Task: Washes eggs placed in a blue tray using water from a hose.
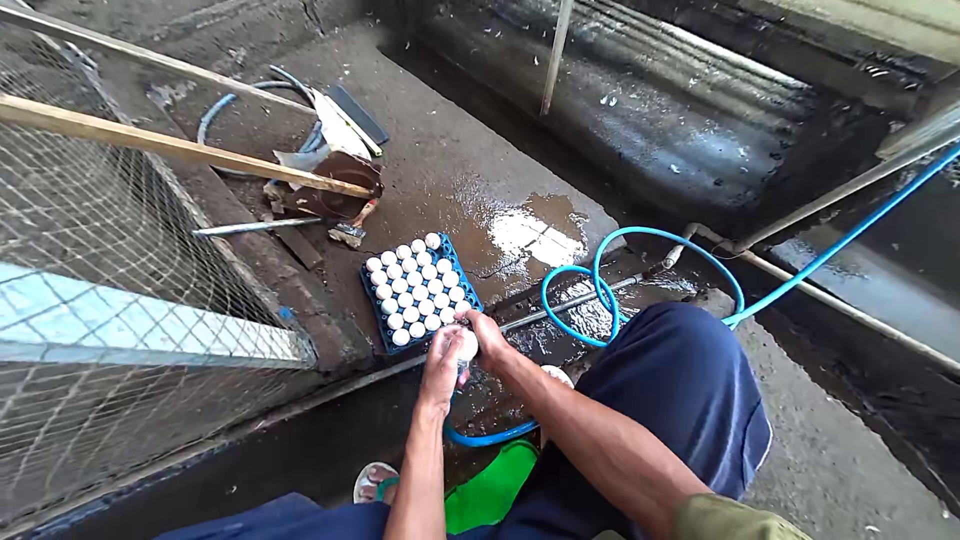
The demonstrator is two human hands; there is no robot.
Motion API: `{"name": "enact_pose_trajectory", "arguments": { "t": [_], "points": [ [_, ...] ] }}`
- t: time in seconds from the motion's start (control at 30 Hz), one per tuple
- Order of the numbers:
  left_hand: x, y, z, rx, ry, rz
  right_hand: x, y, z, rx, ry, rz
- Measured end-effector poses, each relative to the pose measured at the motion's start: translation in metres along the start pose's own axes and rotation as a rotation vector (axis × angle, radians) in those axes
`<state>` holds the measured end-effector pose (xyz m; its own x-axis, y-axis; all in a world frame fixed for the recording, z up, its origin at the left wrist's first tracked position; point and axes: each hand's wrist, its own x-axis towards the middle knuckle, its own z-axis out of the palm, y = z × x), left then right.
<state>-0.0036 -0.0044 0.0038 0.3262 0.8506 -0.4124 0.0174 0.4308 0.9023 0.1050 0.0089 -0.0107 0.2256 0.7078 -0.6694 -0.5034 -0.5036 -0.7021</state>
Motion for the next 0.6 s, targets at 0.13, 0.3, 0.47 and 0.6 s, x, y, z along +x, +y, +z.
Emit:
{"name": "enact_pose_trajectory", "arguments": {
  "t": [0.13,0.3,0.47,0.6],
  "points": [
    [0.002,0.007,-0.007,-0.013,0.080,0.084,-0.040,0.002,0.016,-0.423,-0.042,-0.421],
    [-0.003,0.009,0.013,0.149,0.262,0.104,-0.033,-0.008,0.021,-0.427,0.026,-0.338],
    [-0.004,0.007,0.011,0.084,0.226,0.102,-0.036,-0.001,0.021,-0.352,0.023,-0.375],
    [-0.003,0.009,0.014,0.135,0.266,0.177,-0.048,0.001,0.027,-0.362,0.030,-0.430]
  ]
}}
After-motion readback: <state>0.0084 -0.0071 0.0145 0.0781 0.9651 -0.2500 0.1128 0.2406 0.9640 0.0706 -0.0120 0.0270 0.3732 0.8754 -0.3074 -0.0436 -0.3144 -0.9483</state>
